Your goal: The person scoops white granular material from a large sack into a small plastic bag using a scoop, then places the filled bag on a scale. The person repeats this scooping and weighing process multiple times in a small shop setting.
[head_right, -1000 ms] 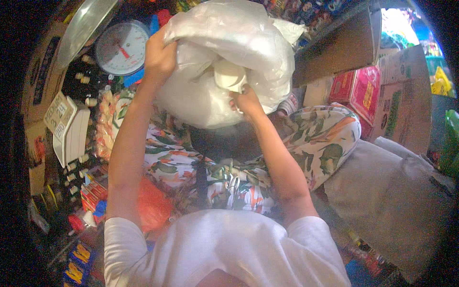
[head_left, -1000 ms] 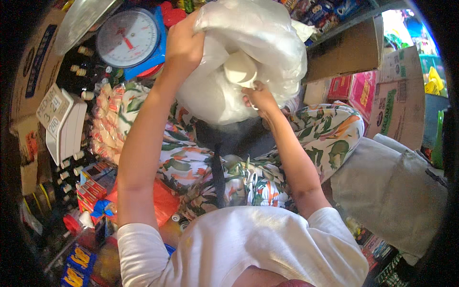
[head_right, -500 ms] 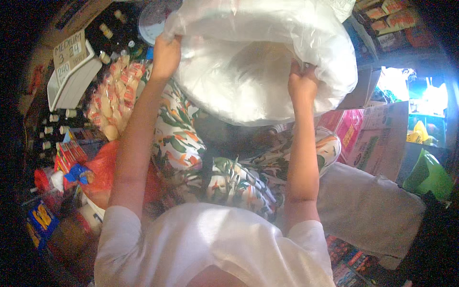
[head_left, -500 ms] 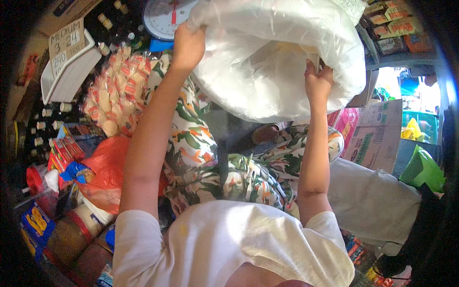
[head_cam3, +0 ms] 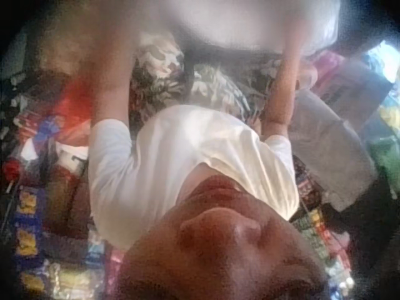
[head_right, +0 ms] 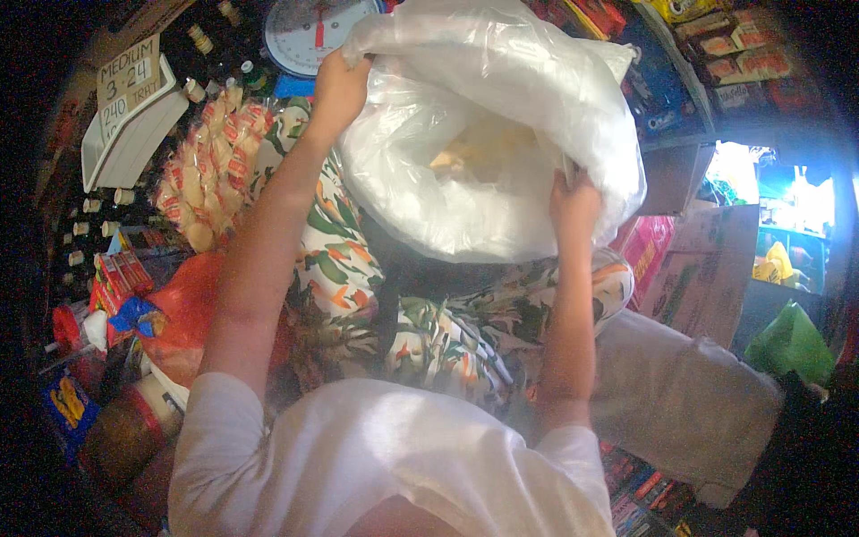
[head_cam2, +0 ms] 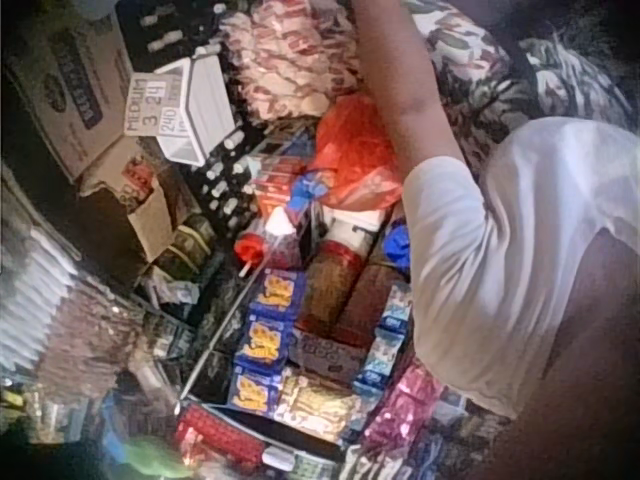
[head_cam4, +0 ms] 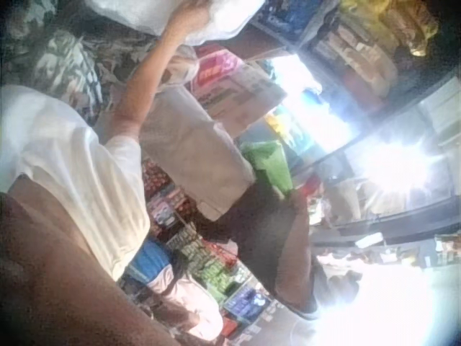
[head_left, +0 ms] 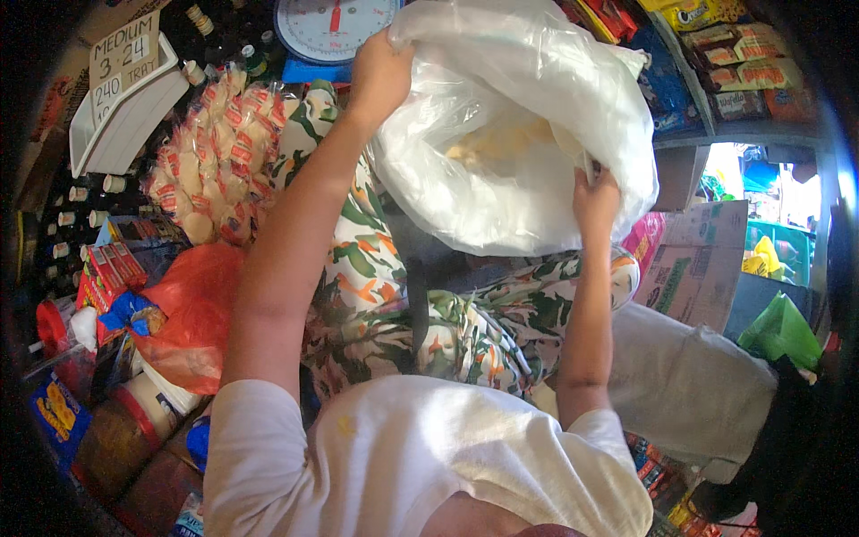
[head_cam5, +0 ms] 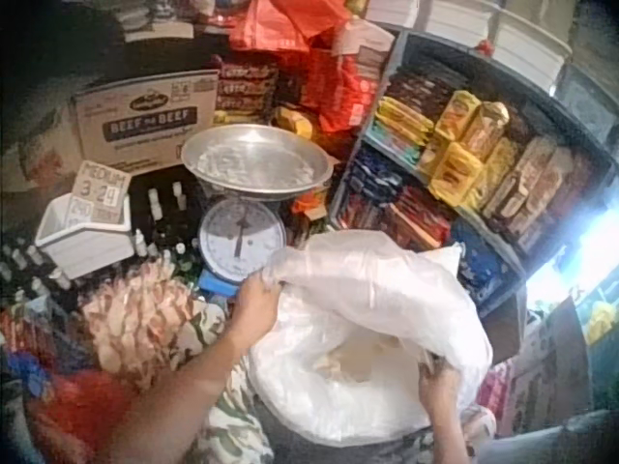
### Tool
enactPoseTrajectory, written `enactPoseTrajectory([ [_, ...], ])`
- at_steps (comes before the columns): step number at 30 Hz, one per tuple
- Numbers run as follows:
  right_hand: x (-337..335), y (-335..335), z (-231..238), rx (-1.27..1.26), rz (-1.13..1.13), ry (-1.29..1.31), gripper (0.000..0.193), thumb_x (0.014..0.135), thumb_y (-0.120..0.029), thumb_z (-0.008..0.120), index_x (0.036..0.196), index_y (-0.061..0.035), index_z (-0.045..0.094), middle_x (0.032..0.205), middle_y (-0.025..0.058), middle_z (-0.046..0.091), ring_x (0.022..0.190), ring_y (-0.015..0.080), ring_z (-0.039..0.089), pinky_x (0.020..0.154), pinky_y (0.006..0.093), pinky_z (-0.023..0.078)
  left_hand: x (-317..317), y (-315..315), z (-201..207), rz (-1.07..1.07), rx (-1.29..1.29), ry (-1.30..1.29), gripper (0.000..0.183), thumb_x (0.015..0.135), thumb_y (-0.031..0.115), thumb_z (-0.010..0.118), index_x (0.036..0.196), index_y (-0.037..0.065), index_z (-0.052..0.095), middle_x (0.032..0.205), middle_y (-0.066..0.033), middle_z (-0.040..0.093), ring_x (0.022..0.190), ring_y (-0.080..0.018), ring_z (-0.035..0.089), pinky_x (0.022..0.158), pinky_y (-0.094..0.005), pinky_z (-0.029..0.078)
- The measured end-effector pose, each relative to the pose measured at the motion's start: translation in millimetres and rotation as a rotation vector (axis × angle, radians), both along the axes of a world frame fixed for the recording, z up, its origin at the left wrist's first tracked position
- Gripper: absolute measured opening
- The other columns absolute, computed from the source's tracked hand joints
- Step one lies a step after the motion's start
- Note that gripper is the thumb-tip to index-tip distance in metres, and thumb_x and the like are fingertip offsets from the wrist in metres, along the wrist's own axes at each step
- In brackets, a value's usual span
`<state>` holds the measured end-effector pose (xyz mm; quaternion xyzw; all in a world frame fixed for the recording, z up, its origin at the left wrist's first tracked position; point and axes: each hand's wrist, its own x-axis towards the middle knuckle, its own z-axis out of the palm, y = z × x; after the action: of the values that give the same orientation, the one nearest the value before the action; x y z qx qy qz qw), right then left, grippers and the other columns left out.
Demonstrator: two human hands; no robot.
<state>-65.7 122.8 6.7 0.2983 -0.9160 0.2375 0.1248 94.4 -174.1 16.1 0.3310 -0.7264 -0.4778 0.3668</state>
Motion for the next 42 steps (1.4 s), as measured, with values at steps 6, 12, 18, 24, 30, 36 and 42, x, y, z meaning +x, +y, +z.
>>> enactPoseTrajectory([
  [6, 3.9, 17.1, -2.2, 0.057, 0.008, 0.08, 0.027, 0.079, -0.015, 0.063, 0.102, 0.0005, 0.063, 0.097, 0.0238, 0.063, 0.09, 0.041, 0.06, 0.078, 0.0445, 0.047, -9.9, -0.7, -13.8, -0.046, -0.121, -0.067, 0.025, 0.082, 0.016, 0.056, 0.101, 0.0, 0.061, 0.093, -0.0249, 0.062, 0.09, -0.043, 0.058, 0.078, -0.0466, 0.046],
  [12, -9.9, 19.7, 22.4, 0.121, -0.123, 0.147, 0.03, 0.08, -0.017, 0.063, 0.106, -0.0019, 0.064, 0.1, 0.0206, 0.064, 0.094, 0.0381, 0.061, 0.081, 0.0431, 0.047, -10.8, 3.5, -26.1, -0.128, -0.149, -0.274, 0.028, 0.083, 0.02, 0.055, 0.095, -0.005, 0.061, 0.089, -0.0287, 0.061, 0.089, -0.0444, 0.058, 0.078, -0.0486, 0.047],
  [18, -14.7, 27.6, 40.8, 0.095, -0.005, 0.269, 0.033, 0.081, -0.015, 0.061, 0.11, -0.0012, 0.061, 0.104, 0.0218, 0.062, 0.091, 0.0404, 0.06, 0.081, 0.0461, 0.045, -12.8, 5.1, -24.1, -0.238, -0.171, -0.45, 0.027, 0.086, 0.02, 0.051, 0.088, -0.002, 0.066, 0.091, -0.0266, 0.062, 0.087, -0.0434, 0.06, 0.076, -0.0484, 0.048],
  [24, -31.0, 30.4, 44.8, 0.45, -0.198, 0.106, 0.036, 0.078, -0.011, 0.063, 0.112, -0.0008, 0.058, 0.107, 0.0242, 0.06, 0.096, 0.0429, 0.057, 0.081, 0.0455, 0.045, -13.3, 12.4, -24.0, -0.28, -0.203, -0.473, 0.029, 0.086, 0.023, 0.054, 0.093, -0.003, 0.063, 0.09, -0.0277, 0.062, 0.088, -0.0436, 0.059, 0.077, -0.0472, 0.047],
  [30, -21.6, 34.6, 27.8, 0.297, -0.122, 0.151, 0.036, 0.078, -0.018, 0.065, 0.109, 0.0002, 0.06, 0.101, 0.0244, 0.062, 0.096, 0.0427, 0.058, 0.081, 0.0443, 0.046, -12.9, 10.6, -22.3, -0.136, -0.083, -0.36, 0.032, 0.086, 0.024, 0.055, 0.098, -0.005, 0.061, 0.092, -0.0292, 0.061, 0.091, -0.0446, 0.057, 0.077, -0.0469, 0.046],
  [36, -6.3, 34.7, 12.7, 0.32, -0.055, 0.087, 0.028, 0.08, -0.016, 0.063, 0.102, 0.0016, 0.063, 0.101, 0.026, 0.061, 0.093, 0.0426, 0.058, 0.079, 0.0445, 0.046, -11.6, 12.6, -21.2, -0.148, -0.046, -0.336, 0.028, 0.085, 0.024, 0.058, 0.099, 0.001, 0.062, 0.093, -0.0254, 0.062, 0.09, -0.0425, 0.059, 0.078, -0.0475, 0.047],
  [42, 5.8, 51.3, 3.7, 0.355, -0.101, -0.085, 0.025, 0.08, -0.012, 0.061, 0.099, 0.0028, 0.063, 0.1, 0.0257, 0.061, 0.094, 0.0427, 0.058, 0.08, 0.0444, 0.046, -9.1, 14.4, -17.0, -0.123, -0.07, -0.211, 0.025, 0.082, 0.017, 0.06, 0.103, 0.002, 0.062, 0.091, -0.0244, 0.063, 0.09, -0.0412, 0.059, 0.076, -0.0447, 0.046],
])
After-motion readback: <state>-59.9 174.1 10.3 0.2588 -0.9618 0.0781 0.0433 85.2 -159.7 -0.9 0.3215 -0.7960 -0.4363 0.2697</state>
